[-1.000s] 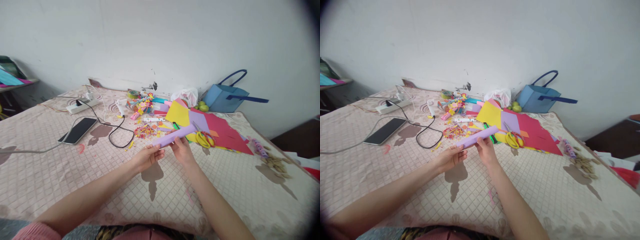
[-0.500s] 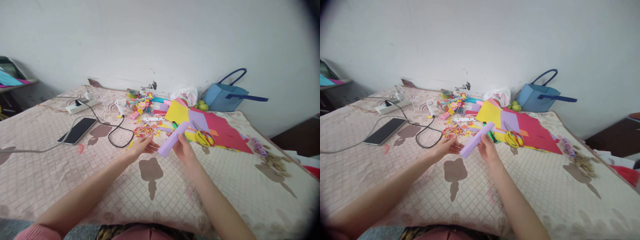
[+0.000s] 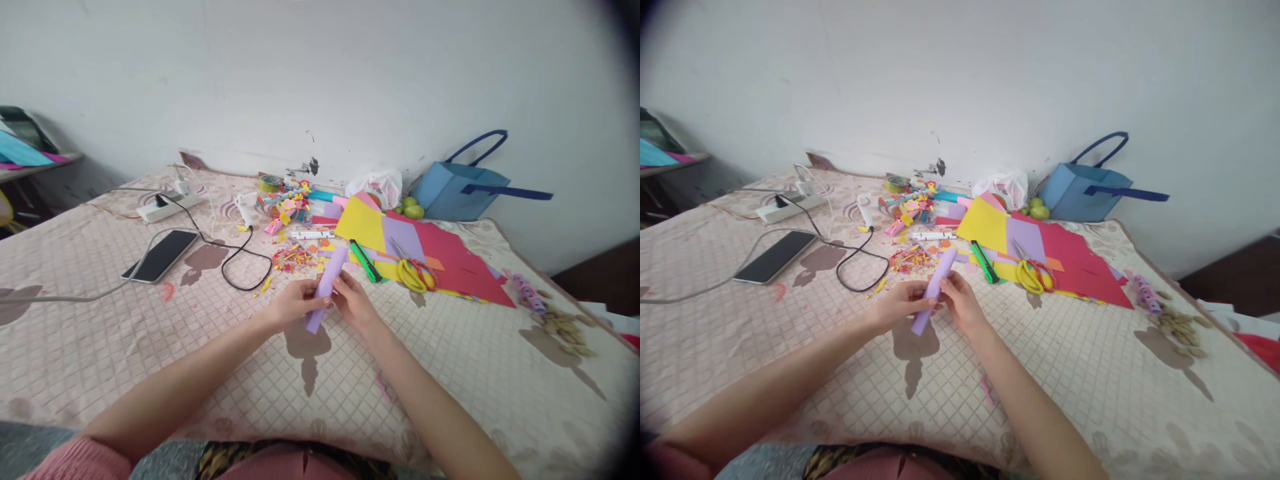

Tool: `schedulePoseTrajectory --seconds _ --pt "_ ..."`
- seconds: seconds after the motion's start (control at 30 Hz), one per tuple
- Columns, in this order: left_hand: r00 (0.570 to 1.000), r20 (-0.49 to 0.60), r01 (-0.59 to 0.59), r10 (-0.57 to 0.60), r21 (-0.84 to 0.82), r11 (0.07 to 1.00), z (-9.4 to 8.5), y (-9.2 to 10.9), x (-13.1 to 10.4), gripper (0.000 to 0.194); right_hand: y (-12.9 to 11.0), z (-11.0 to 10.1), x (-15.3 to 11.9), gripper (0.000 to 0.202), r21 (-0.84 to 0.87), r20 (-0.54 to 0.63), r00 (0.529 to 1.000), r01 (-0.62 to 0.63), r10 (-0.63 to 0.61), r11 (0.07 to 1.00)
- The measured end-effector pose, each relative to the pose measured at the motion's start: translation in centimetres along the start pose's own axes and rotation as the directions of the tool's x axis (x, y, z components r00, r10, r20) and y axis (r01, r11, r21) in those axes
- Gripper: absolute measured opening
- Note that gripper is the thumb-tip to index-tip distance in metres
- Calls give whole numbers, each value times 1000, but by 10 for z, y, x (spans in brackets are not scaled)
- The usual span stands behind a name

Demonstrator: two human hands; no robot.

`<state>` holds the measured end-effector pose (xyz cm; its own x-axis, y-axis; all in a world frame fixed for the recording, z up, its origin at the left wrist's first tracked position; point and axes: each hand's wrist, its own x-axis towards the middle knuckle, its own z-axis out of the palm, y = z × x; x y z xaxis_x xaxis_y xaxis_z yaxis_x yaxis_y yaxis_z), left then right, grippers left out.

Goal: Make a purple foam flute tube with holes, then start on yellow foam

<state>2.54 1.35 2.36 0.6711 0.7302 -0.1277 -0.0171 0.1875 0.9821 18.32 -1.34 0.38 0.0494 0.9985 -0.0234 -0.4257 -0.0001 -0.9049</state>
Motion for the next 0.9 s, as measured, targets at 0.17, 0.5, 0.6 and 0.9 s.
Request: schedulePoseTrajectory --seconds 0.17,0.5,0.6,0.9 --pt "985 -143 -81 101 138 987 -22 11 9 36 -6 -4 -2 22 -5 -39 998 -40 40 999" --pt "973 -188 -125 130 39 991 -40 33 12 22 -17 -1 -15 41 -129 239 928 -261 285 957" --pt "964 -244 -98 105 38 994 -44 32 12 27 -16 -4 -13 42 -158 235 923 -273 305 949" --pt "995 -32 100 -96 192 976 -44 24 11 25 -17 -3 -13 42 -237 218 935 -229 281 944"
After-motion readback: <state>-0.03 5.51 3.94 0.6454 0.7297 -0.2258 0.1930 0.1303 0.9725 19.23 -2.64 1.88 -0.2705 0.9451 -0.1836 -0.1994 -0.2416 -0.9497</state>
